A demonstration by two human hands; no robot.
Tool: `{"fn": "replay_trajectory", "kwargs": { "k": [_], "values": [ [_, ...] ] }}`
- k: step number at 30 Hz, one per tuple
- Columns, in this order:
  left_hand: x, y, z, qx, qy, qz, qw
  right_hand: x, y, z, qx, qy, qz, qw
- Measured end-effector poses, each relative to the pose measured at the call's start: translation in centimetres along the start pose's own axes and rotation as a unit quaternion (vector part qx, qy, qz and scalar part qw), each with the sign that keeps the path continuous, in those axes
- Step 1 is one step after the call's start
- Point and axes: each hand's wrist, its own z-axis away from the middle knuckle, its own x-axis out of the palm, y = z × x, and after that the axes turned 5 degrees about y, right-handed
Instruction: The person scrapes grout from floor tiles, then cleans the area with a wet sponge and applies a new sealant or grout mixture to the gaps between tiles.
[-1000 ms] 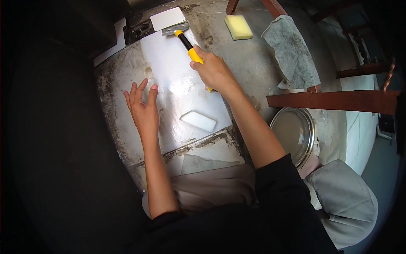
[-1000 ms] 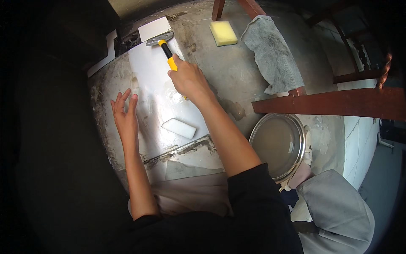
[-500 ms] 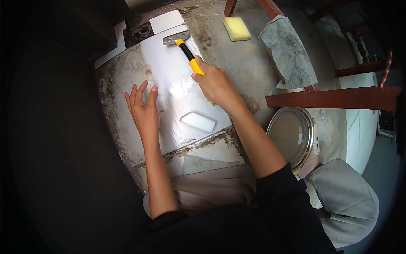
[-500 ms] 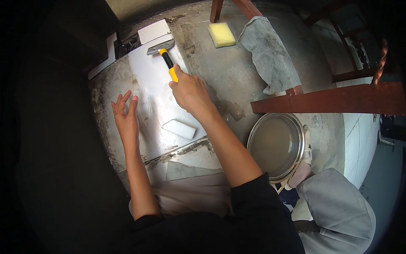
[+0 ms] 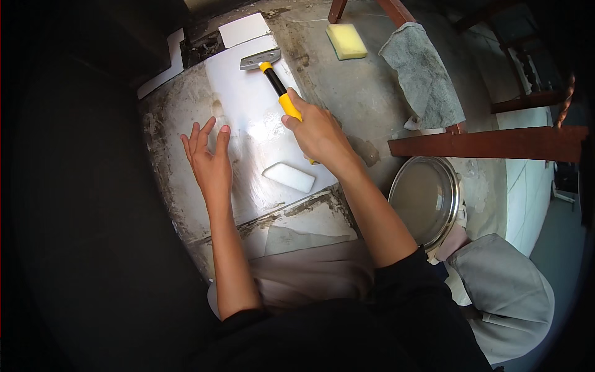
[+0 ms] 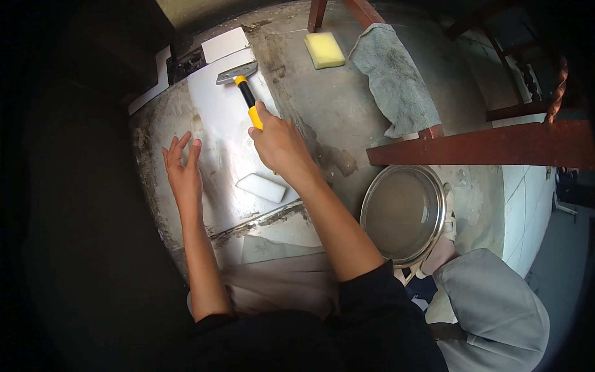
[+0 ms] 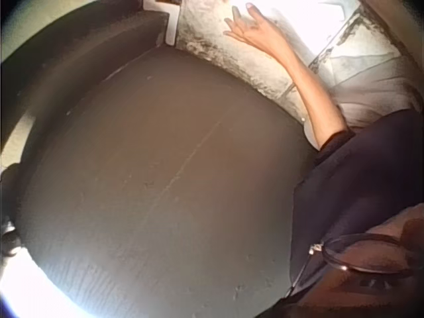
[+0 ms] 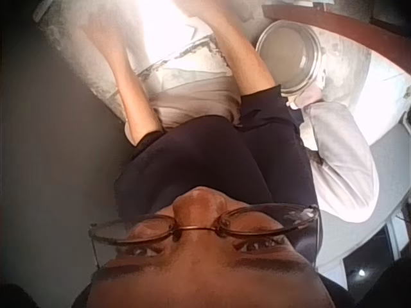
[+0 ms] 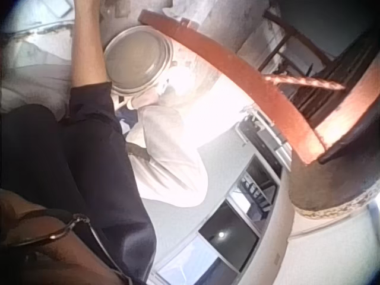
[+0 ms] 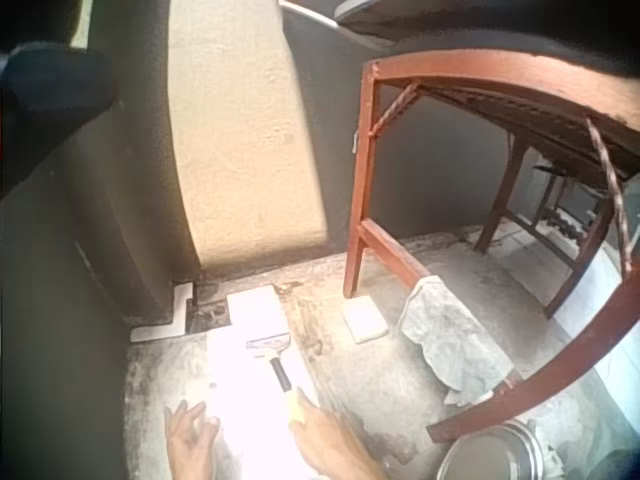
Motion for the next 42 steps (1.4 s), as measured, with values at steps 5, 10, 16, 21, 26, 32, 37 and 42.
{"fn": "replay_trajectory", "kwargs": {
  "k": [5,10,16,21,26,32,37,42],
  "values": [
    [0.0,-0.5,0.2,-0.002,0.004,-0.001,1.0,0.2,0.7,0.8,0.001,0.009,0.009,1.0],
    [0.1,-0.2,0.1,0.003,0.0,-0.001,1.0,-0.5,-0.1,0.7,0.008,0.0,0.013,1.0],
    [0.1,-0.7,-0.1,0.003,0.007,-0.005,1.0,0.7,1.5,1.3,-0.013,0.02,0.027,0.999],
    [0.5,0.0,0.2,0.011,-0.008,-0.003,1.0,-0.4,0.8,0.3,0.007,0.019,-0.017,1.0],
    [0.1,-0.9,0.0,0.003,0.006,-0.012,1.0,0.8,1.7,1.1,-0.037,0.029,0.036,0.998],
    [0.3,0.1,0.4,0.003,-0.007,-0.002,1.0,-0.4,0.9,-0.6,-0.006,0.011,-0.027,1.0],
    [0.1,-0.5,-0.1,0.01,-0.001,-0.014,1.0,0.4,1.8,0.0,-0.025,0.019,0.008,0.999],
    [0.4,-0.5,0.5,0.003,-0.01,-0.011,1.0,-0.3,1.0,0.1,0.008,-0.005,-0.033,0.999]
  ]
}}
